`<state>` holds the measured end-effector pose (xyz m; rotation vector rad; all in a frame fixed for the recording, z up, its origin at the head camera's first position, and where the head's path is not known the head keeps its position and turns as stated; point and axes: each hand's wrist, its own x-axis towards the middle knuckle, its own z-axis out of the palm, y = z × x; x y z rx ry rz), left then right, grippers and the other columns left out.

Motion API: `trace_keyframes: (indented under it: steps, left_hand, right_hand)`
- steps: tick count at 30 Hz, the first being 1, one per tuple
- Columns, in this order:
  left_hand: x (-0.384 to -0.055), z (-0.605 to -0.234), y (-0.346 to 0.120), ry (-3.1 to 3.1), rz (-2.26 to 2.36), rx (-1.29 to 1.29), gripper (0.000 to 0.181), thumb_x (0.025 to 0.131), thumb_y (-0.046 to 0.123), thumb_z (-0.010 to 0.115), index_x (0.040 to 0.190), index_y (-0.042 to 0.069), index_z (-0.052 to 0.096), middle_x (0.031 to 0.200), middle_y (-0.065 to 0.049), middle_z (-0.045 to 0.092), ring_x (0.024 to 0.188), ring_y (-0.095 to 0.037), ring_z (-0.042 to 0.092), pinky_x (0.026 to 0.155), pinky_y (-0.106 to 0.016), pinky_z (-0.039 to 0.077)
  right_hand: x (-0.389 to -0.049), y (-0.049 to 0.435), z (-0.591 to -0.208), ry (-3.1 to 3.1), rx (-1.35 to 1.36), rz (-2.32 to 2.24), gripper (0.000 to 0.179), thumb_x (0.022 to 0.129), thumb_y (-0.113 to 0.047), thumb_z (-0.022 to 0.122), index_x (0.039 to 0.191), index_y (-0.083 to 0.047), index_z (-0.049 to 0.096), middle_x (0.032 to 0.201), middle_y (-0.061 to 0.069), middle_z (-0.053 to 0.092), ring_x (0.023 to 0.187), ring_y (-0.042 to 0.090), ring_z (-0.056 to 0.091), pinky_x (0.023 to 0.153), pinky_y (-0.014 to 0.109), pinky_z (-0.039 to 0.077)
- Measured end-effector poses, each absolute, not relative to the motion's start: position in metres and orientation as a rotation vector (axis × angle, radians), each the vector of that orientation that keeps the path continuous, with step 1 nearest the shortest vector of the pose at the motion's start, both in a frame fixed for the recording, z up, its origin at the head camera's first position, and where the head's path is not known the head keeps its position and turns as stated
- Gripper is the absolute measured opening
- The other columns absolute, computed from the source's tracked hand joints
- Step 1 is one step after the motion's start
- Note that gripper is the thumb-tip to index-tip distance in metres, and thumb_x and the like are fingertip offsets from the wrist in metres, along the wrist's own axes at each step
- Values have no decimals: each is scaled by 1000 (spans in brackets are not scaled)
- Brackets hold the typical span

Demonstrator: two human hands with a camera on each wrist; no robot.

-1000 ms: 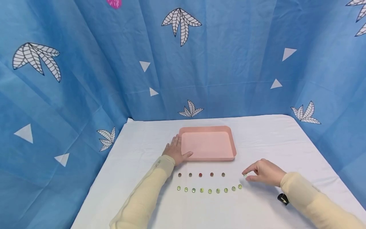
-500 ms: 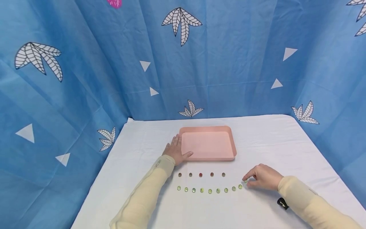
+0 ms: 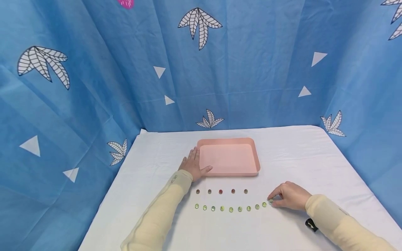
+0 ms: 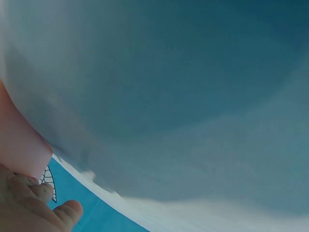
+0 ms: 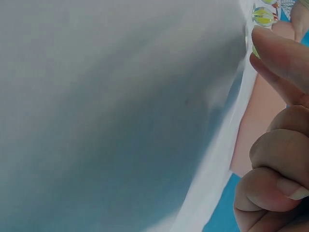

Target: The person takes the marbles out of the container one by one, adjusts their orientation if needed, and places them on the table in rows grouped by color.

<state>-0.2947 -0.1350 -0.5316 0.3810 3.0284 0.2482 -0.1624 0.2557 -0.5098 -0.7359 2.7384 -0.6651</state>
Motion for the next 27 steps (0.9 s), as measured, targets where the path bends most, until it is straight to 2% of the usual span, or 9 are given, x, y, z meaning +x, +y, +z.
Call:
trace_keyframes:
  steps: [17,27]
  left_hand:
    - [-294,-529,-133,3029,236,368,109,83,78,41,155,4,5,162,-10,4,147,-27,7,115,-52,18]
    - [-292,-529,-133,3011,235,363,109,82,80,38,155,5,5,162,-9,3,147,-26,5,116,-52,15]
  right_hand:
    - [-163,257,-514,2719,-728,-684,20,76,-30,80,96,-28,78,57,-19,49,49,1,37,48,21,35]
    - [-165,259,-514,2730,-743,-707,23,75,-31,81,97,-28,78,55,-19,49,47,0,37,47,20,35]
